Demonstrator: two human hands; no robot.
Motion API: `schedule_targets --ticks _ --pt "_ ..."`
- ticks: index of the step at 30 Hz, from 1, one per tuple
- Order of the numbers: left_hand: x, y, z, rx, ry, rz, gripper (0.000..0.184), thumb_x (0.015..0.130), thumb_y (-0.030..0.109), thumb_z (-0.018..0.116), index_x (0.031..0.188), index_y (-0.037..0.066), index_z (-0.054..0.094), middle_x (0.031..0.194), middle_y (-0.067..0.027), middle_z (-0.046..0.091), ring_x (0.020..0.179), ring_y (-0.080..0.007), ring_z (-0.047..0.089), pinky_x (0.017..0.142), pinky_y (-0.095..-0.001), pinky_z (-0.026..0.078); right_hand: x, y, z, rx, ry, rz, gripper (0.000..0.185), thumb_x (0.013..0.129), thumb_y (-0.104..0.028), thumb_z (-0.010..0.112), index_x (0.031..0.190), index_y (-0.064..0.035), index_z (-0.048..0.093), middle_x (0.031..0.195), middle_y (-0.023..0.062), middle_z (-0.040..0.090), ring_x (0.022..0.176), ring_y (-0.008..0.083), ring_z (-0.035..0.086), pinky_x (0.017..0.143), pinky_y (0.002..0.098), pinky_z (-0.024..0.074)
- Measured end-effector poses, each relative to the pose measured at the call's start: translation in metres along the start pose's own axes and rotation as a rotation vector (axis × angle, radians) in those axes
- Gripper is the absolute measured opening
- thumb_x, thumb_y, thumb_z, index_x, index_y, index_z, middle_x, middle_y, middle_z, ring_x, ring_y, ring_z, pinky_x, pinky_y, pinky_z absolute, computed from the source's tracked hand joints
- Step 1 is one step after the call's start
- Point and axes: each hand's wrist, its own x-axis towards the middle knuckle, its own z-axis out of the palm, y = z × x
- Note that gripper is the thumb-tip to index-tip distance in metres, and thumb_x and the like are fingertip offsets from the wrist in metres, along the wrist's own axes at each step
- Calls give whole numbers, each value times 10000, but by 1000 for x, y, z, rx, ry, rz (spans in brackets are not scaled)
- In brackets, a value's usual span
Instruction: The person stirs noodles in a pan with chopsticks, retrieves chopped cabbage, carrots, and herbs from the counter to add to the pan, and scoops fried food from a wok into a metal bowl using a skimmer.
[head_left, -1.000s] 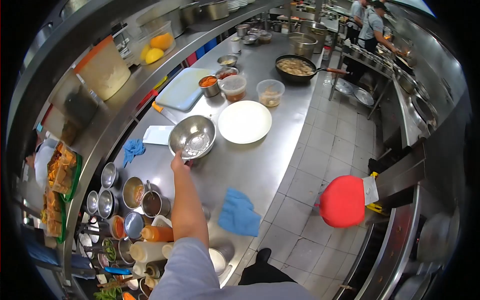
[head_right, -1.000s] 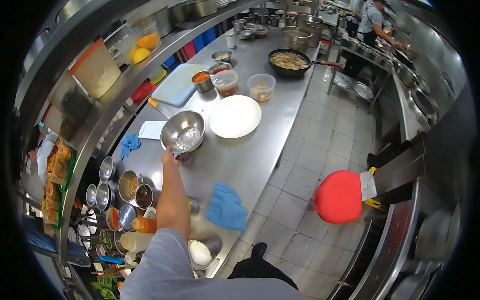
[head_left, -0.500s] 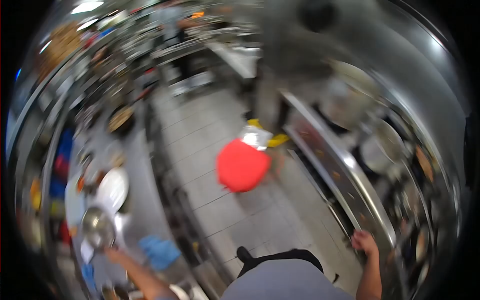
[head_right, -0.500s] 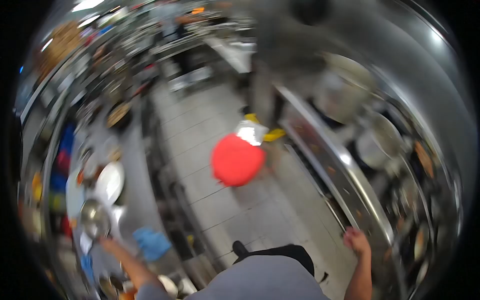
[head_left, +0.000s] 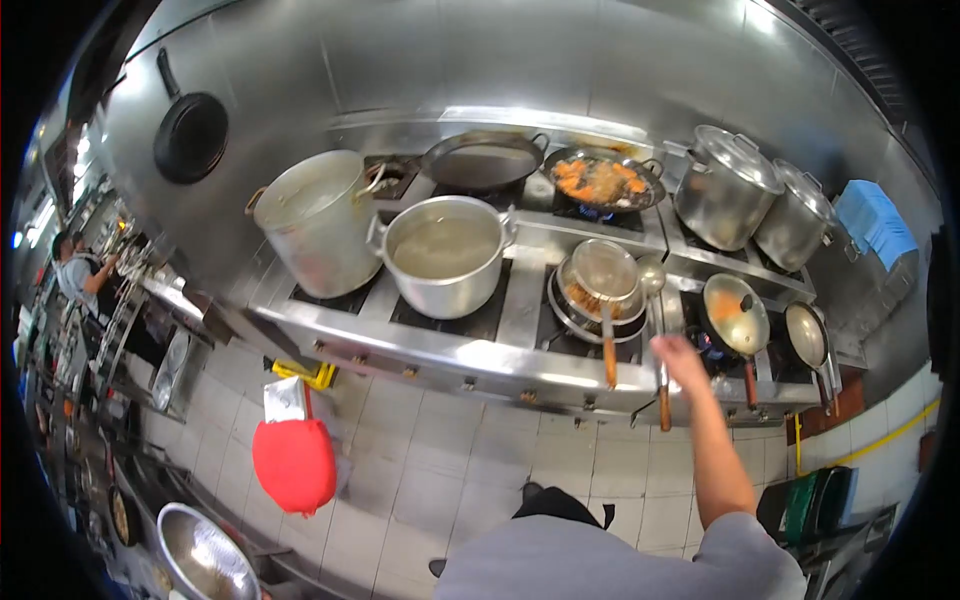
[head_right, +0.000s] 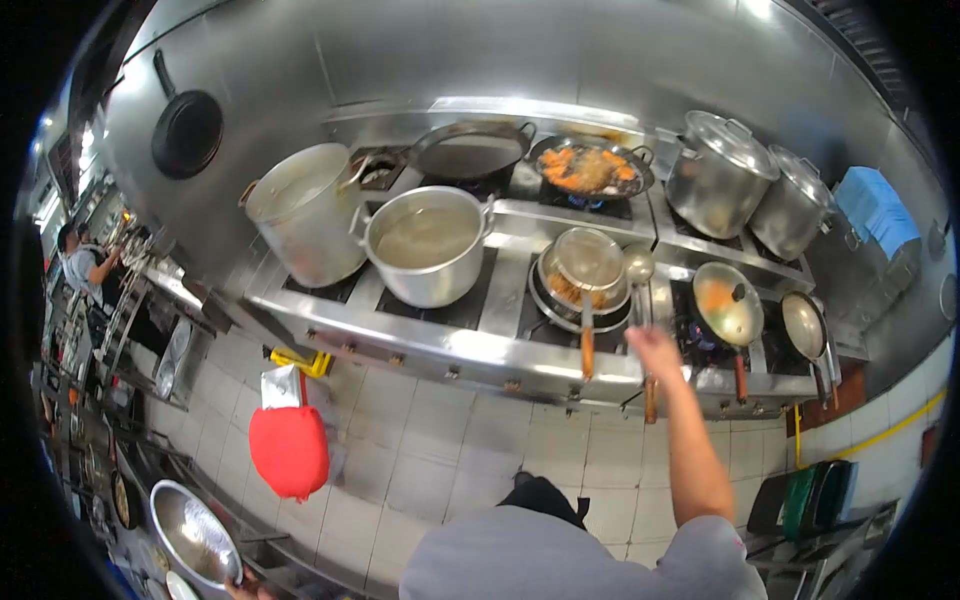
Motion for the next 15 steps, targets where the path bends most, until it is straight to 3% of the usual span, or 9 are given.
schedule_targets --ticks 1,2,3,4,8,9,12,14,15 --pt "-20 -18 24 -1 -50 -67 243 812 89 573 1055 65 570 848 -61 603 743 -214 568 579 -358 473 -5 -5 11 98 -162 353 671 794 -589 611 1146 -20 548 1025 128 615 920 241 605 744 336 486" --pt "-34 -37 44 -2 -114 -155 245 811 75 571 1056 65 570 842 -61 601 740 -216 565 578 -361 471 -5 9 30 339 -318 442 630 871 -562 517 1184 -16 506 1060 148 614 923 251 615 749 362 512" --pt "7 -82 31 20 -253 -198 281 821 163 585 1085 70 563 899 -57 623 788 -202 602 594 -341 497 9 42 55 513 -438 504 678 862 -575 515 1239 -15 449 1095 164 602 941 265 616 740 374 526" --pt "49 -127 19 46 -392 -237 336 830 251 599 1114 75 556 957 -52 645 836 -188 640 610 -322 523 -3 14 68 864 -600 575 557 904 -498 499 1234 -51 457 1057 148 611 897 260 626 719 376 538" --pt "-94 -186 117 102 -519 -353 320 822 155 561 1129 70 530 1047 -85 610 934 -202 615 753 -343 529 -2 23 121 1187 -330 452 286 957 -318 486 1150 -109 463 693 22 507 526 139 486 454 278 403" --pt "-118 -196 126 102 -525 -356 320 822 155 561 1129 70 530 1047 -85 610 934 -202 615 753 -343 529 -13 -5 117 1174 -214 474 223 968 -291 470 1105 -114 475 609 -13 420 436 95 366 384 245 275" --pt "-174 -224 153 159 -558 -439 368 811 110 546 1171 57 492 1151 -101 559 1023 -230 579 834 -379 511 -20 -7 92 1035 -125 375 243 971 -309 460 1113 -114 489 600 -6 442 416 89 378 365 227 280" --pt "-201 -232 163 203 -722 -483 407 794 62 526 1196 47 464 1207 -107 520 1054 -251 559 861 -408 498 2 -5 58 834 -52 233 299 974 -346 439 1128 -100 510 608 7 486 416 86 416 362 223 312" --pt "-210 -236 169 219 -736 -489 389 779 28 515 1167 45 483 1159 -106 548 1019 -246 572 870 -405 490 20 -15 38 766 -25 191 288 970 -317 453 1132 -87 511 639 14 516 417 95 432 356 233 319"
